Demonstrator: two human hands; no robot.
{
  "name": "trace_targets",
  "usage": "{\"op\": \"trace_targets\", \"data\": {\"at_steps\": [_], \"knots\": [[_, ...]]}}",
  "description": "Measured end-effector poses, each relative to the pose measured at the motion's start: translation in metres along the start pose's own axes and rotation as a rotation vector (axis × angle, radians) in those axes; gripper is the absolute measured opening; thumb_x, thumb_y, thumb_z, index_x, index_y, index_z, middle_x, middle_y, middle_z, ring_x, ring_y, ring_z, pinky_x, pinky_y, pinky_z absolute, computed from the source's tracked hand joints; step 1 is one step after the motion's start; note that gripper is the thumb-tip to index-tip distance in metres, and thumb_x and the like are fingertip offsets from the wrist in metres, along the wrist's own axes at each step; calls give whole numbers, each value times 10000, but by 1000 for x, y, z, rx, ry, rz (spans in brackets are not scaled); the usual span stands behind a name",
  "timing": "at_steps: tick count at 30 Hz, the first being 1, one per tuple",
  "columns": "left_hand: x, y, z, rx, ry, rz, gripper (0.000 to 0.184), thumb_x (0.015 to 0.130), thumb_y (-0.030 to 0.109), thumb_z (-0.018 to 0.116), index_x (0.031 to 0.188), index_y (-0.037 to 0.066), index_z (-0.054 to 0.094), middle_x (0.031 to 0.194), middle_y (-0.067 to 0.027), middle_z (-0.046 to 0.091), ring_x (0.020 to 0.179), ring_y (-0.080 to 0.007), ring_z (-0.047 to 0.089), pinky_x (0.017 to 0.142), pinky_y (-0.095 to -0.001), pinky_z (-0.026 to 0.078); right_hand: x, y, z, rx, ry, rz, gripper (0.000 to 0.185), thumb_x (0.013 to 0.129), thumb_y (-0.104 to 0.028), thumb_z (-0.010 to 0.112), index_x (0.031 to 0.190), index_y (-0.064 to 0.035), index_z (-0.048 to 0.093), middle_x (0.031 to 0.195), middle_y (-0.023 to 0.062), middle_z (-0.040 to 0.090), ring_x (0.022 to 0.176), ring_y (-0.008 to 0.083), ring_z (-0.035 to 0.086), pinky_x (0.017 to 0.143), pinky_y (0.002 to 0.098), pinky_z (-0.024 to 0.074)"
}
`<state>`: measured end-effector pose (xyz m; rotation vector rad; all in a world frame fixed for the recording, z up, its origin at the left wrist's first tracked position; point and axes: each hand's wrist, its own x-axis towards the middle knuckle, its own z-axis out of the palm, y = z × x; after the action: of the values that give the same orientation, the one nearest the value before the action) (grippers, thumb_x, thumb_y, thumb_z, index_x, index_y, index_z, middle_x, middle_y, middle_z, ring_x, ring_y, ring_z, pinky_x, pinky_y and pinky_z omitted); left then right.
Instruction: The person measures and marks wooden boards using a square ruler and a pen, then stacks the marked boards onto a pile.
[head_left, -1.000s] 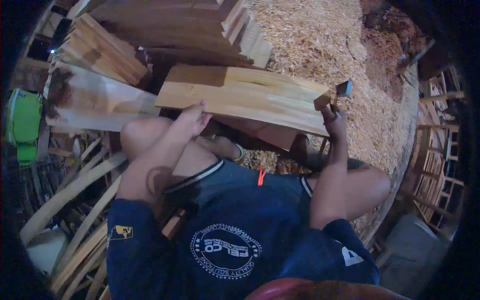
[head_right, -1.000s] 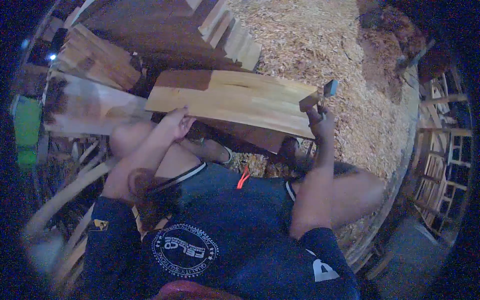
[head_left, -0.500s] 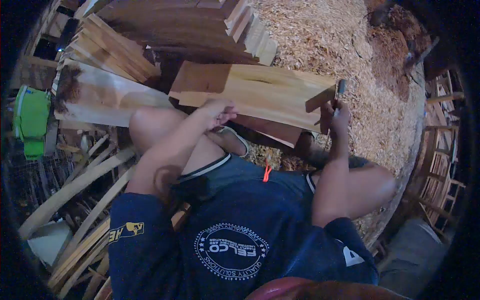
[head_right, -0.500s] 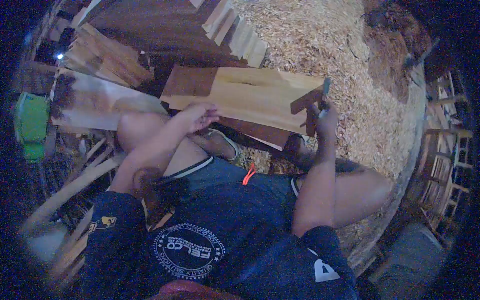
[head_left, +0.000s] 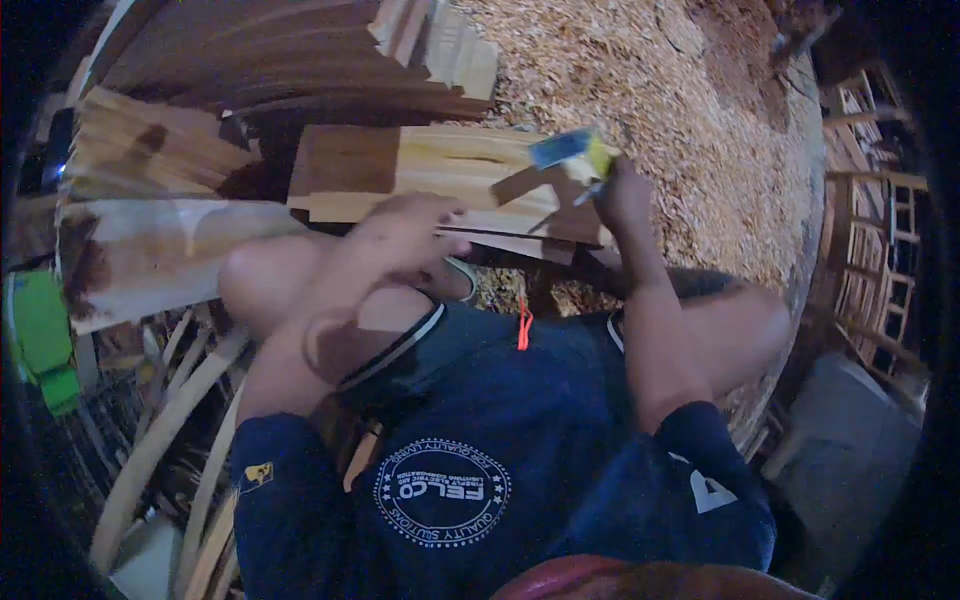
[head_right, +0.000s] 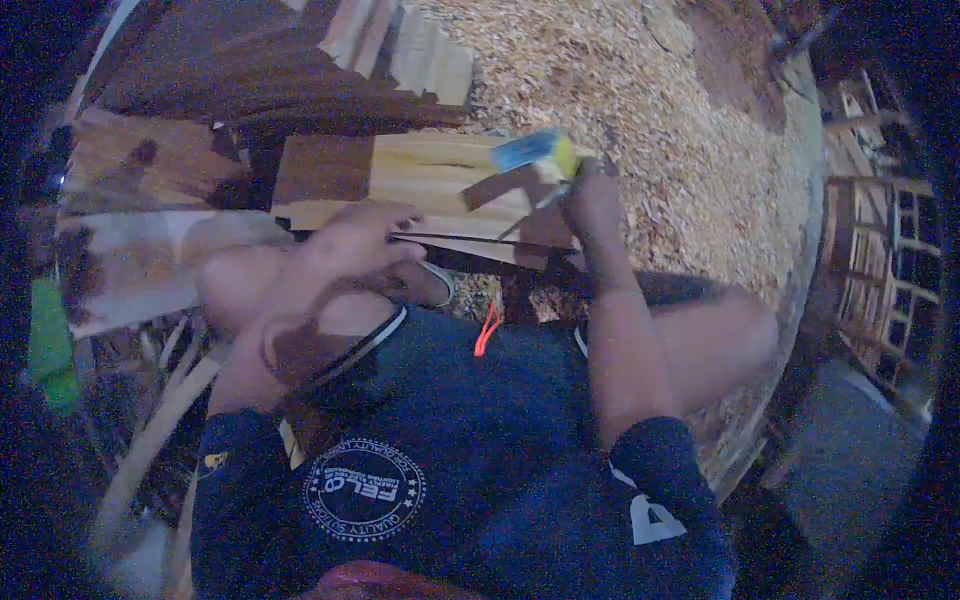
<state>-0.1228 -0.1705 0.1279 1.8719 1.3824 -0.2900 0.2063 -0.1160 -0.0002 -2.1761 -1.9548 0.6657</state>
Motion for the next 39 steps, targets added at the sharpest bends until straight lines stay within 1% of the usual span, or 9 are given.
{"op": "trace_targets", "data": {"at_steps": [6, 7, 12, 17, 19, 22, 30, 34, 39], "knots": [[-40, -11, -112, -105, 270, -26, 459, 889, 321, 711, 1242, 39, 629, 1099, -130, 709, 1007, -233, 679, 908, -361, 525, -34, -41, 54, 376, -306, -149, 194, 888, -219, 580, 981, -53, 615, 991, 237, 664, 952, 412, 657, 789, 511, 520], [-47, -13, -130, -116, 332, -19, 428, 894, 297, 709, 1222, 31, 640, 1077, -122, 718, 999, -219, 682, 899, -354, 526, -41, -44, 63, 181, -197, -360, 210, 893, -237, 572, 996, -57, 605, 988, 244, 655, 908, 419, 656, 782, 510, 518], [-64, -23, -166, -308, 405, 90, 403, 878, 289, 741, 1151, -1, 676, 943, -96, 729, 866, -149, 650, 819, -308, 520, -14, -52, 81, 377, -62, -255, 306, 939, -276, 618, 1063, 4, 610, 1001, 229, 674, 932, 384, 672, 803, 463, 528], [-60, -54, -154, -443, 357, 156, 379, 885, 281, 739, 1154, 21, 678, 946, -59, 713, 828, -128, 600, 799, -294, 501, 72, -112, -31, 601, 264, -336, 303, 952, -319, 650, 999, -20, 628, 885, 187, 705, 826, 319, 700, 743, 423, 536], [-62, -58, -159, -475, 359, 147, 374, 890, 271, 737, 1166, 27, 673, 959, -58, 708, 860, -121, 598, 816, -292, 496, 74, -174, -139, 1095, 75, -220, 527, 1006, -533, 480, 1016, -22, 608, 926, 108, 683, 861, 191, 653, 760, 386, 520], [-56, -70, -153, -549, 392, 150, 352, 902, 245, 725, 1178, 34, 667, 970, -52, 698, 892, -114, 596, 830, -288, 487, 91, -235, -238, 1769, -71, -338, 651, 998, -593, 434, 1136, 31, 559, 996, 161, 678, 867, 243, 656, 835, 381, 532], [-67, -110, -154, -1139, 596, 346, 428, 972, 319, 625, 1284, 32, 568, 1067, -56, 672, 949, -167, 648, 867, -297, 507, 91, -251, -279, 1437, -78, -466, 326, 893, -305, 707, 1013, -14, 623, 974, 65, 663, 906, 133, 624, 761, 229, 496], [-70, -109, -160, -1570, 706, 580, 658, 944, 522, 594, 1388, 58, 451, 1216, -107, 615, 1085, -237, 619, 937, -323, 484, 39, -228, -248, 1331, -72, -588, 590, 776, -230, 723, 1254, 62, 538, 1162, 120, 629, 1092, 223, 598, 940, 326, 471], [-78, -87, -190, -2206, 971, 582, 872, 848, 650, 637, 1452, 86, 360, 1391, -155, 501, 1322, -363, 431, 1075, -566, 364, 13, -130, -208, 1313, -6, -453, 794, 711, -236, 745, 1391, 27, 429, 1274, 139, 572, 1179, 265, 550, 1035, 359, 402]]}}
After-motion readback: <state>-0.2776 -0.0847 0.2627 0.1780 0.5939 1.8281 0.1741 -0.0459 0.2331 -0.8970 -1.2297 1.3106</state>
